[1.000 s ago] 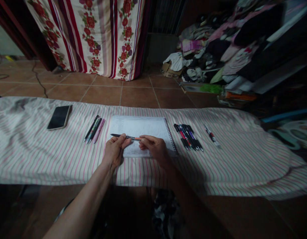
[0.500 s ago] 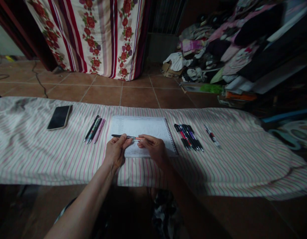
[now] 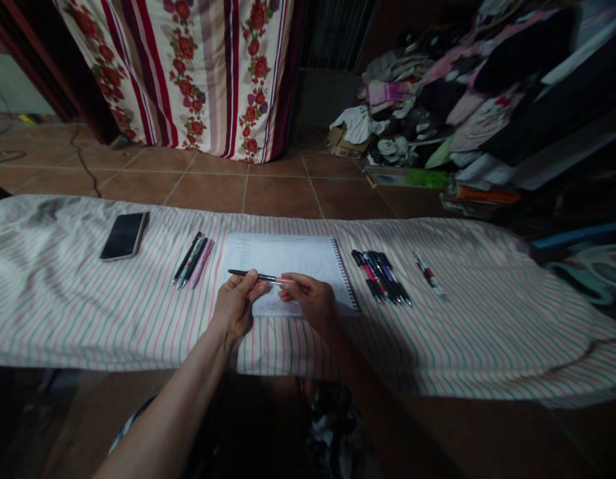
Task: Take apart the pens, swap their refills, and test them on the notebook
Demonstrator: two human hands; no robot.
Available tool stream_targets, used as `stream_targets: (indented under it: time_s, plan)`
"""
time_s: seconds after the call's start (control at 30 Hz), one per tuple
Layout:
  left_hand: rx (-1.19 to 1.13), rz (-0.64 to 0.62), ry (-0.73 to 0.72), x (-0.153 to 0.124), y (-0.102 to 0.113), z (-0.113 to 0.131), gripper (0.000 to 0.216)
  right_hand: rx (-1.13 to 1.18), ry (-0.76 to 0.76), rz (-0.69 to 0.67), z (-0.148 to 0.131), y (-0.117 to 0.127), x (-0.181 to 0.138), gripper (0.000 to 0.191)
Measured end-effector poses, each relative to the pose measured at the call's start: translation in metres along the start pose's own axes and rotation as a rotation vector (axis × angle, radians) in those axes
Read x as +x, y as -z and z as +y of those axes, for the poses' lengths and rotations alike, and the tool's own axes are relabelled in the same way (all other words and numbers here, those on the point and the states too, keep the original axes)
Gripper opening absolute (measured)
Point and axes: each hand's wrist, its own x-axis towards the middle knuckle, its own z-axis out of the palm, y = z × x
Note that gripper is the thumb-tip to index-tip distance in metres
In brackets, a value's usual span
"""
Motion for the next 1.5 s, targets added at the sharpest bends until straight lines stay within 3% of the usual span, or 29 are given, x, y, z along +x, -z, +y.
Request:
stream_targets:
  time_s: [0.53, 0.87, 1.27, 1.5]
  plan:
    - [0.005, 0.052, 0.03, -0.004, -0.004, 0.003, 0.023, -0.188, 0.247, 0.024, -0.004, 0.004, 0.003, 0.018]
    - [-0.053, 0.116, 0.052, -0.01, -0.006, 0.001, 0.022, -0.386, 0.554, 0.066, -0.007, 0.002, 0.001, 0.02]
    - [-0.064, 0.086, 0.033, -0.013, -0.004, 0.004, 0.021, -0.399, 0.409, 0.033, -0.015, 0.004, -0.003, 0.019]
    - [-0.047, 0.013, 0.03, -0.011, -0.001, 0.006, 0.015, -0.355, 0.413, 0.033, -0.018, 0.003, -0.005, 0.02]
